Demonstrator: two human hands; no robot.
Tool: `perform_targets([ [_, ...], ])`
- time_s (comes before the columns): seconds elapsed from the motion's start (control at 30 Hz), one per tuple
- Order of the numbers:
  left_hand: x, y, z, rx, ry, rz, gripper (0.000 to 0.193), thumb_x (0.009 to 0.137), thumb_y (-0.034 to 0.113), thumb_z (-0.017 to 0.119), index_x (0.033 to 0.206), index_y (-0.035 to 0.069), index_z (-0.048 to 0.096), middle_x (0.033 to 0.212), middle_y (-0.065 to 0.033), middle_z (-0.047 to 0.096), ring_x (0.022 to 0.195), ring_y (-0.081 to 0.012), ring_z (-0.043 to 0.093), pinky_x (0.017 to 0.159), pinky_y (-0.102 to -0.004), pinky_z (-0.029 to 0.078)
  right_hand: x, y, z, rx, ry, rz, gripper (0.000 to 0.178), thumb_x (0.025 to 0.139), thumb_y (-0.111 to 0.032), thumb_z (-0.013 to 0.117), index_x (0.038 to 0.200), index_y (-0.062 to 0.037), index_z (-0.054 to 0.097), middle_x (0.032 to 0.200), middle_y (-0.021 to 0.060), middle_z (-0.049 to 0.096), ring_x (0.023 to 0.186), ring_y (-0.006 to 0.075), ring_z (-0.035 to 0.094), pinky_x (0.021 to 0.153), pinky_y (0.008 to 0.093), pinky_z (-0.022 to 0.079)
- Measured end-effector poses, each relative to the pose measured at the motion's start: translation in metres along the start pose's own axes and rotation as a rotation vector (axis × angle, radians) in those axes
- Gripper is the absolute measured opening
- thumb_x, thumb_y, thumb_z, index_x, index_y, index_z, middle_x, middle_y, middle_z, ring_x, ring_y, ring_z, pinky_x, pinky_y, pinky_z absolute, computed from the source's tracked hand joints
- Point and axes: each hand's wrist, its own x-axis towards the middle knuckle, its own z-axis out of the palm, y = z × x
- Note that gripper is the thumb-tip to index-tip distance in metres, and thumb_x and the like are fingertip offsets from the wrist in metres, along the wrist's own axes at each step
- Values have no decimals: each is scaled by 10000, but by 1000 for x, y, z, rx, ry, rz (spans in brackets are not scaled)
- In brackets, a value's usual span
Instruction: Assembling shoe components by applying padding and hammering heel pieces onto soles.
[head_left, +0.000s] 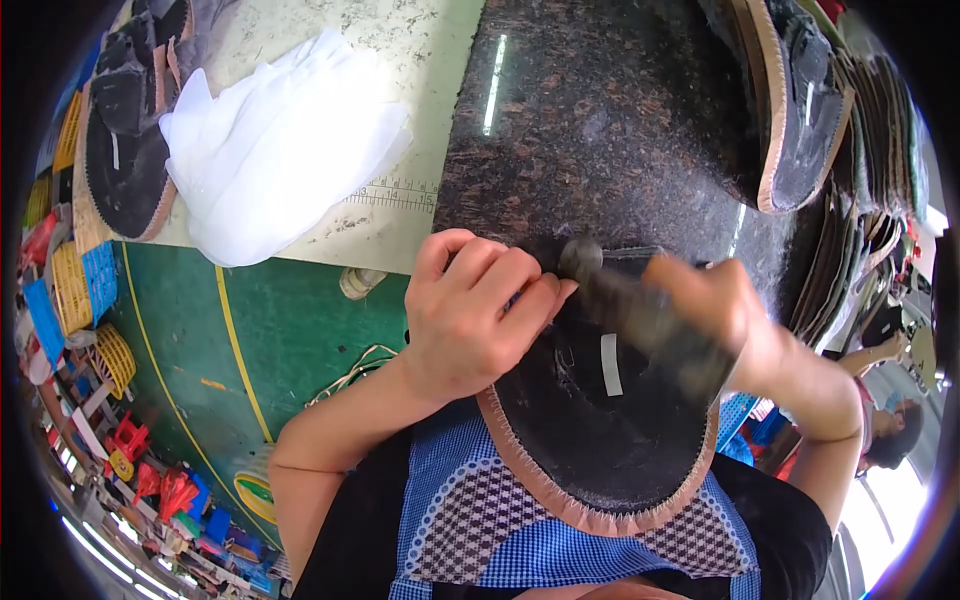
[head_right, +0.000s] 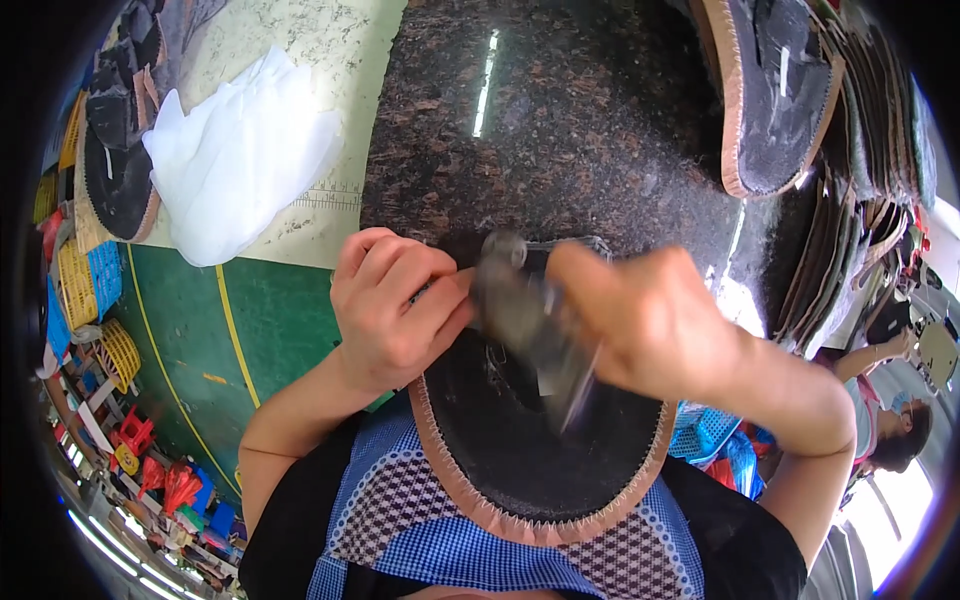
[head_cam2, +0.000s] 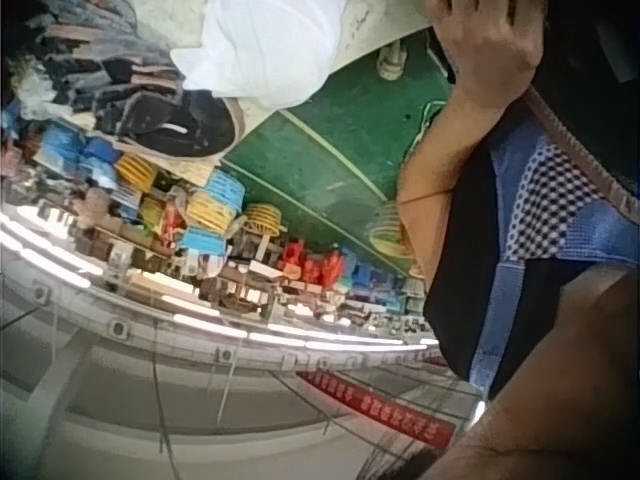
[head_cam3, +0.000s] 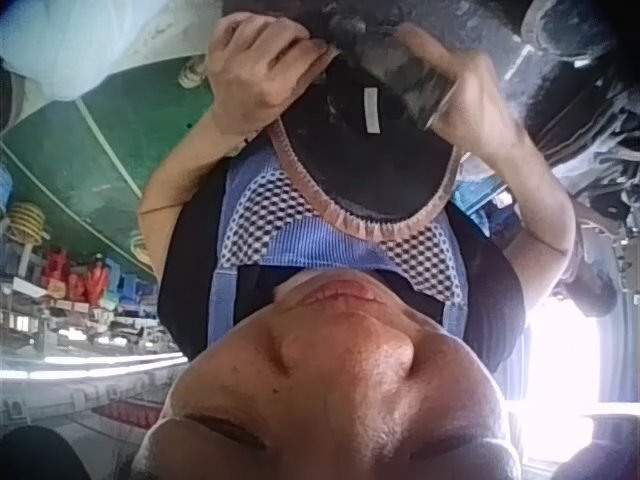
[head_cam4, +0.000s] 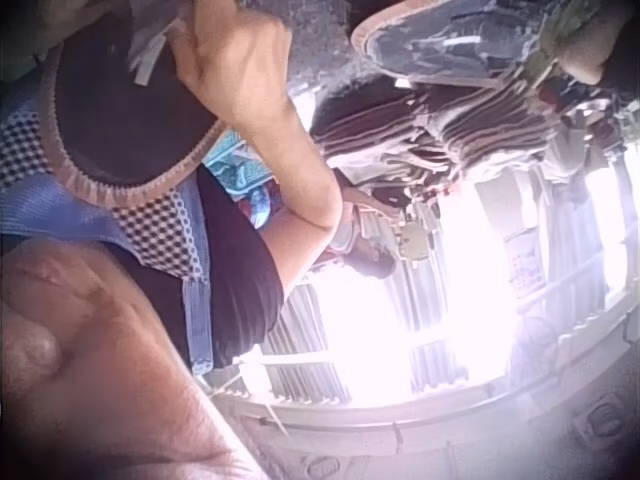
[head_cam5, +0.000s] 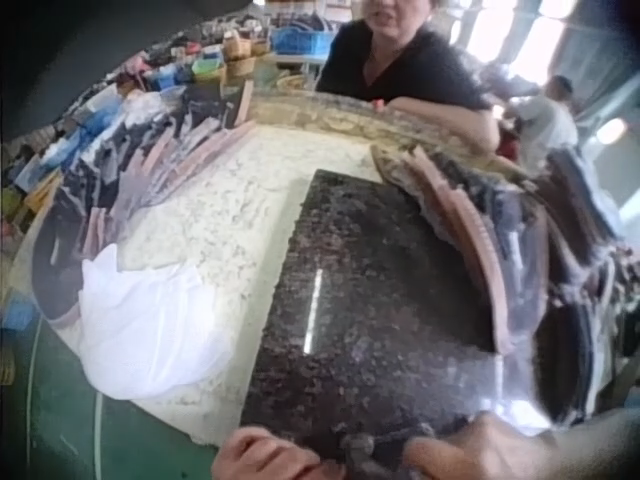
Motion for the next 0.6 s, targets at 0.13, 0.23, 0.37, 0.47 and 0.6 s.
perform_targets([
  [0.13, -2, -2, 6, 4, 91, 41, 257, 648, 132, 888, 868, 109, 758, 787, 18, 606, 719, -181, 591, 702, -360, 445, 9, 7, -7, 277, 130, 168, 118, 891, -10, 702, 972, 6, 618, 743, 141, 581, 532, 305, 585, 492, 372, 429],
  [0.23, -3, -1, 7, 5, 95, 65, 231, 654, 135, 889, 842, 110, 756, 794, 17, 608, 725, -181, 596, 690, -358, 447, 10, 9, -6, 170, 72, 86, 146, 890, 22, 681, 1034, 14, 655, 862, 173, 589, 590, 335, 598, 516, 388, 433],
  [0.37, 1, 0, 3, -18, 40, 48, 169, 658, 112, 856, 765, 101, 725, 809, 13, 609, 732, -188, 605, 685, -360, 453, 17, 1, -10, 148, 41, 140, 216, 843, -43, 663, 1013, 20, 545, 569, 176, 538, 549, 420, 588, 495, 474, 448],
  [0.47, 5, 0, 0, -3, -1, 44, 48, 784, 102, 771, 769, 85, 728, 794, 14, 585, 725, -162, 579, 680, -351, 435, 17, -4, -10, 147, 9, 181, 214, 849, -48, 663, 1014, 14, 542, 574, 191, 546, 556, 423, 595, 501, 485, 451],
  [0.6, 2, -1, 4, -19, 48, 40, 54, 785, 114, 773, 781, 81, 731, 790, 17, 577, 723, -159, 575, 682, -349, 431, 7, -7, -2, 219, 80, 180, 218, 850, -41, 651, 1028, 13, 536, 571, 210, 543, 565, 434, 596, 514, 503, 455],
])
